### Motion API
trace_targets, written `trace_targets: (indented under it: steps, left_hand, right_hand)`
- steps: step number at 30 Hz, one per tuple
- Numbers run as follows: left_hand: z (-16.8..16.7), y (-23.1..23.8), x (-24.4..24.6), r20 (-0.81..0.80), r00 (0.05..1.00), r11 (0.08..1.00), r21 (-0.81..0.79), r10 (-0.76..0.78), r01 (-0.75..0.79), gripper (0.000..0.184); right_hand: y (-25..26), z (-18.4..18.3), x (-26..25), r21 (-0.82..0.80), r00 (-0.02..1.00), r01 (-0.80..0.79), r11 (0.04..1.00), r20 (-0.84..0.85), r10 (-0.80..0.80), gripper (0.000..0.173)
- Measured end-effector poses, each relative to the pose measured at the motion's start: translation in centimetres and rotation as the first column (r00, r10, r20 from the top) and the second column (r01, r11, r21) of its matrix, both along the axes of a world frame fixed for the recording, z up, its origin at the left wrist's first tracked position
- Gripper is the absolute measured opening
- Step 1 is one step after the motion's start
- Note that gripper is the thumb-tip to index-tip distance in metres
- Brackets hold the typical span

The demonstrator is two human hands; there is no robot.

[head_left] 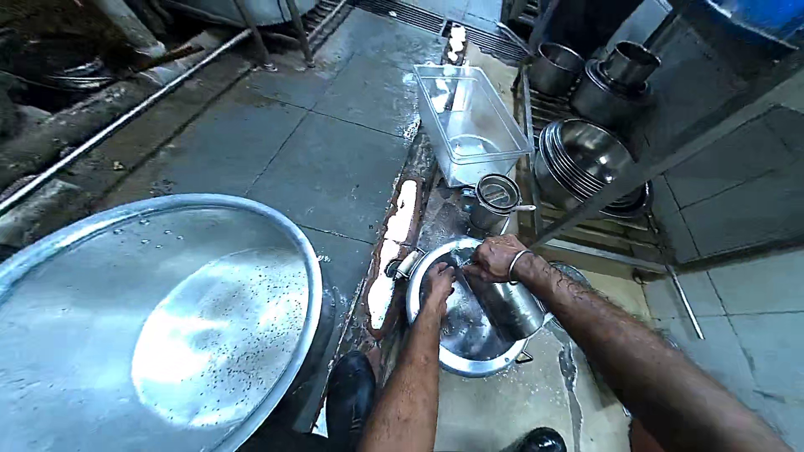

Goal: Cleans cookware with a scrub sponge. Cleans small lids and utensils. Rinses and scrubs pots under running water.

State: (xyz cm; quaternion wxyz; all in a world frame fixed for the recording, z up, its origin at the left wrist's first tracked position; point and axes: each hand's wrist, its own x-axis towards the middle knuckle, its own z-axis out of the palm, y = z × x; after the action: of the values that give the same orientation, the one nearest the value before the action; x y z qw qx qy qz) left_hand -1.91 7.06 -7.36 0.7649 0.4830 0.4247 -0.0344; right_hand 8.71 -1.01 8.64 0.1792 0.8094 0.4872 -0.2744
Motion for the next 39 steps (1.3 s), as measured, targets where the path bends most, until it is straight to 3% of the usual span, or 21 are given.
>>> trace_targets:
  steps: [3, 5, 7, 10, 12, 15, 18, 21, 23, 26, 28, 31, 33, 36, 39]
  left_hand:
    - [0.5, 0.9, -1.8, 0.025, 0.996, 0.994, -0.068, 0.088, -0.086, 0.035]
    - [0.9, 1.2, -3.2, 0.039, 0.986, 0.969, -0.193, 0.164, -0.154, 0.039]
    - [1.4, 1.2, -4.4, 0.082, 0.982, 0.965, -0.216, 0.172, -0.151, 0.034]
    - [0.6, 1.1, -5.7, 0.169, 0.983, 0.998, 0.037, -0.065, 0.060, 0.035]
    - [0.8, 0.9, -5.6, 0.112, 0.968, 0.960, 0.195, -0.225, 0.200, 0.035]
    - [0.8, -0.4, -6.1, -0.050, 0.872, 0.791, 0.397, -0.487, 0.465, 0.040]
    - [1.1, -2.9, -6.6, -0.205, 0.655, 0.493, 0.507, -0.728, 0.707, 0.043]
    - [1.0, -5.2, -7.3, -0.347, 0.455, 0.238, 0.516, -0.820, 0.823, 0.040]
    - [1.0, -6.1, -7.6, -0.360, 0.414, 0.187, 0.522, -0.836, 0.832, 0.039]
    - [1.6, -6.8, -8.1, -0.322, 0.418, 0.202, 0.534, -0.850, 0.821, 0.039]
    - [3.2, -6.6, -8.9, -0.292, 0.424, 0.222, 0.535, -0.857, 0.815, 0.033]
    - [7.7, -4.5, -11.0, -0.135, 0.564, 0.393, 0.588, -0.814, 0.707, 0.027]
    - [8.3, -2.8, -11.4, -0.080, 0.701, 0.521, 0.609, -0.709, 0.597, 0.030]
    - [6.0, -0.7, -10.6, -0.149, 0.859, 0.561, 0.700, -0.490, 0.441, 0.037]
    - [2.1, 0.1, -10.0, -0.169, 0.939, 0.450, 0.842, -0.300, 0.296, 0.034]
  right_hand:
    - [2.3, 0.1, -3.2, 0.001, 0.999, -0.046, 0.999, -0.023, 0.046, 0.056]
    - [2.3, 0.2, -4.6, 0.053, 0.996, -0.078, 0.996, -0.030, 0.079, 0.056]
    - [1.6, 0.7, -5.5, 0.113, 0.994, -0.091, 0.989, -0.043, 0.096, 0.058]
    - [-0.8, 1.7, -8.2, 0.167, 0.992, -0.077, 0.983, -0.090, 0.093, 0.057]
    - [-2.5, 2.1, -10.7, 0.137, 0.983, -0.092, 0.986, -0.146, 0.112, 0.058]
    - [-5.3, 1.8, -14.0, 0.052, 0.951, -0.180, 0.982, -0.247, 0.188, 0.061]
    - [-7.2, 1.5, -15.3, -0.094, 0.954, -0.144, 0.985, -0.278, 0.113, 0.061]
    - [-8.3, 1.6, -15.5, -0.168, 0.973, -0.019, 0.986, -0.229, -0.020, 0.058]
    - [-8.6, 1.7, -15.3, -0.188, 0.984, 0.008, 0.982, -0.175, -0.042, 0.058]
    - [-8.4, 2.5, -15.5, -0.176, 0.990, 0.021, 0.984, -0.135, -0.045, 0.059]
    - [-8.2, 2.2, -16.3, -0.082, 0.993, 0.018, 0.996, -0.113, -0.027, 0.059]
    - [-6.1, 2.4, -17.4, -0.019, 0.988, 0.029, 0.999, -0.151, -0.032, 0.052]
    - [-4.2, 1.8, -17.3, -0.027, 0.981, 0.075, 0.997, -0.180, -0.079, 0.057]
    - [-2.8, 1.1, -16.3, 0.018, 0.972, 0.149, 0.989, -0.186, -0.143, 0.059]
    - [-3.8, 1.7, -15.4, 0.047, 0.970, 0.164, 0.985, -0.188, -0.152, 0.062]
